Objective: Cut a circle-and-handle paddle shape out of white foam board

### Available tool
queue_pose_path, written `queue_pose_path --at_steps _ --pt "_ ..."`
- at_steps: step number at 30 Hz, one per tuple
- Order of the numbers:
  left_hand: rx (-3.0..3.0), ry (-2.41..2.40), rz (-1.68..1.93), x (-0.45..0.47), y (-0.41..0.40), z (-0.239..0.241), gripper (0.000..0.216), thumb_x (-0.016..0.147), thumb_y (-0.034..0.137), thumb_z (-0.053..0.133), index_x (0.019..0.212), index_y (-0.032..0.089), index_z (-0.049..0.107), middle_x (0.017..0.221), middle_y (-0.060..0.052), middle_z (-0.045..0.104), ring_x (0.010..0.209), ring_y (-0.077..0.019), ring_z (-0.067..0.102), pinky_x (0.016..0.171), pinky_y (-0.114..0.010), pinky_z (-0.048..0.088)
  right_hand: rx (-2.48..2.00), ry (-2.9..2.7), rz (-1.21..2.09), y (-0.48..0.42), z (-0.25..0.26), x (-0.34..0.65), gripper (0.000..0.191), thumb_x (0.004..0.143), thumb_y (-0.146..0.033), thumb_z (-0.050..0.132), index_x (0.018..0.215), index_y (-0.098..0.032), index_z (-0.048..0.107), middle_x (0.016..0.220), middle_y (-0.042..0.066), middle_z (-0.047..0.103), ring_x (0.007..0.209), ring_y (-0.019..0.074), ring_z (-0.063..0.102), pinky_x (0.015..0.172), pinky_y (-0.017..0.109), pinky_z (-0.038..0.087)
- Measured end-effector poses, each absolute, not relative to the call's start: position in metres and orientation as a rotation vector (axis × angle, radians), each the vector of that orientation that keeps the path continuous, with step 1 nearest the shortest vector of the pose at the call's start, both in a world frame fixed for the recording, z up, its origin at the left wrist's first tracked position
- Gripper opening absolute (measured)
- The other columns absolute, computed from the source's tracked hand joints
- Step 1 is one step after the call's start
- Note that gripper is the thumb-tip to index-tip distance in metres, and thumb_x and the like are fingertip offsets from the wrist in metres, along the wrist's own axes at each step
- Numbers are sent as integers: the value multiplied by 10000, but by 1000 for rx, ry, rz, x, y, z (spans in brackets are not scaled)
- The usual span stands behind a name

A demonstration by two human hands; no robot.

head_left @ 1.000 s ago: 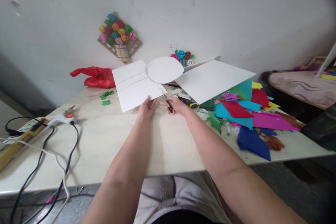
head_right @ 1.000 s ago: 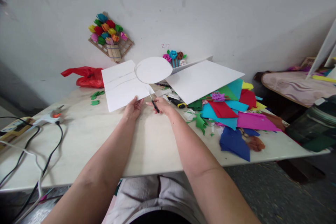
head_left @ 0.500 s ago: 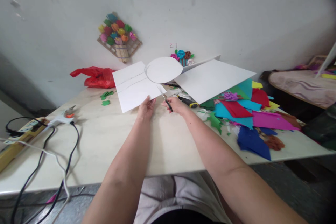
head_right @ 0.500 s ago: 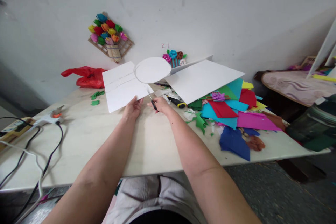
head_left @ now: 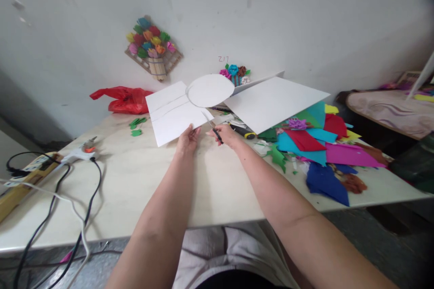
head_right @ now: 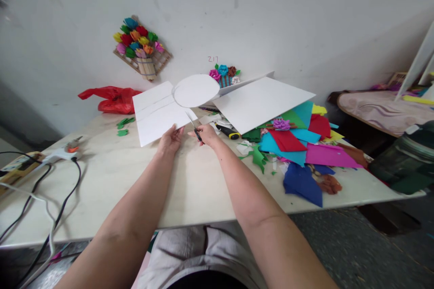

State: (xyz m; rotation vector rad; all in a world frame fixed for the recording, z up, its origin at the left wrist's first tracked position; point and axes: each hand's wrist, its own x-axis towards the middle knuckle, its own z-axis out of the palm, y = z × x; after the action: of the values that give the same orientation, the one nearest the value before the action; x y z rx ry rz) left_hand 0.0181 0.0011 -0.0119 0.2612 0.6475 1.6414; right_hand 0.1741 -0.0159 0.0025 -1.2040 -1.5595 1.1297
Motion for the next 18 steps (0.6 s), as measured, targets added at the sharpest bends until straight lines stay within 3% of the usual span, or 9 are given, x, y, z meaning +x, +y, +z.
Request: queue_pose_path --at_steps 18 --pt "306 696 1547 20 -5 -9 190 883 -11 485 949 99 625 648 -37 668 560 -140 677 534 -179 565 -1336 -1535 1224 -22 9 175 435 760 -541 711 669 -152 540 481 -23 542 372 75 508 328 151 278"
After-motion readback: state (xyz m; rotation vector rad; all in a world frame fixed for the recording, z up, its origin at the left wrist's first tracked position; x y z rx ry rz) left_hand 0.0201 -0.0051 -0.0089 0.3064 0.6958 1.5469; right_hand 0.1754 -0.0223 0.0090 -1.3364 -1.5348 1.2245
